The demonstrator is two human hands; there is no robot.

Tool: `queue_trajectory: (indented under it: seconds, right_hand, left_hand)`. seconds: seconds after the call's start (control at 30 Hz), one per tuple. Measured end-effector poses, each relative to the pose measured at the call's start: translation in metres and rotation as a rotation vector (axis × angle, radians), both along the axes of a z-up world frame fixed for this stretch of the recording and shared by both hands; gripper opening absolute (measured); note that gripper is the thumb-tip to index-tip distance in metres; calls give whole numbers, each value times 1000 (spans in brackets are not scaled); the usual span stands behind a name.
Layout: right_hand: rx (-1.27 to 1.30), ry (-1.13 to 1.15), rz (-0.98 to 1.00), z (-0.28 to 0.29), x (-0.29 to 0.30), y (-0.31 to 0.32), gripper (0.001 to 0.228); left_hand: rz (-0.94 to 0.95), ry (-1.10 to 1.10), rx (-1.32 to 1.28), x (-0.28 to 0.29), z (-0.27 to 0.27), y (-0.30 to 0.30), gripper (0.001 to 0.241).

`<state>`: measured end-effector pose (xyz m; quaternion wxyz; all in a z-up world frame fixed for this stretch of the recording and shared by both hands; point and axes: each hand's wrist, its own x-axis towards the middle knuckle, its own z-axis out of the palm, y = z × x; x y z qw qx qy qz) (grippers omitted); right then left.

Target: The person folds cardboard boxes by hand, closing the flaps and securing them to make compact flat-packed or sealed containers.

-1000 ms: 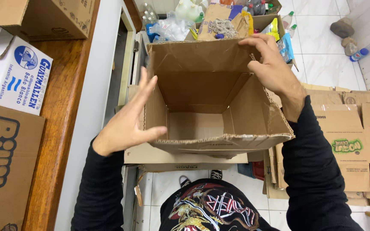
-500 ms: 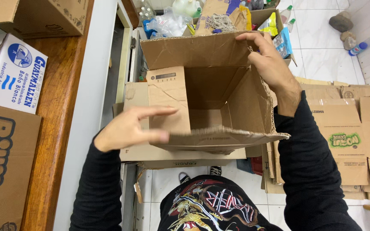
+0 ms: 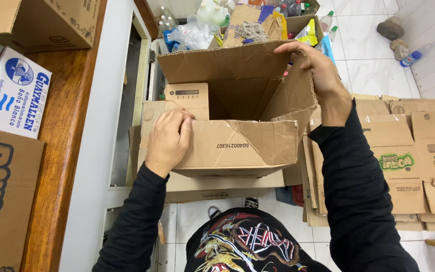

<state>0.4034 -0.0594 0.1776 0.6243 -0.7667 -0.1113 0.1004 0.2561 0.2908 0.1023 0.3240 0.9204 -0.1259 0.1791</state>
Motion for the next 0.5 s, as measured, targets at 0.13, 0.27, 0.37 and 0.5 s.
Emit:
queue_trajectory:
  seconds: [0.13, 0.27, 0.37, 0.5]
  right_hand:
    - [303, 95, 33, -23, 18, -17, 60]
    - [560, 198, 14, -38, 29, -33, 59]
    - [714, 264, 61, -50, 31, -41, 59]
    - [645, 161, 203, -47, 21, -45, 40]
  left_hand:
    - [63, -18, -67, -13, 6, 0, 23]
    - [47, -206, -163, -16, 5, -1, 22]
    - [80, -68, -96, -9, -8, 1, 23]
    - [97, 19, 152, -5, -4, -9, 22]
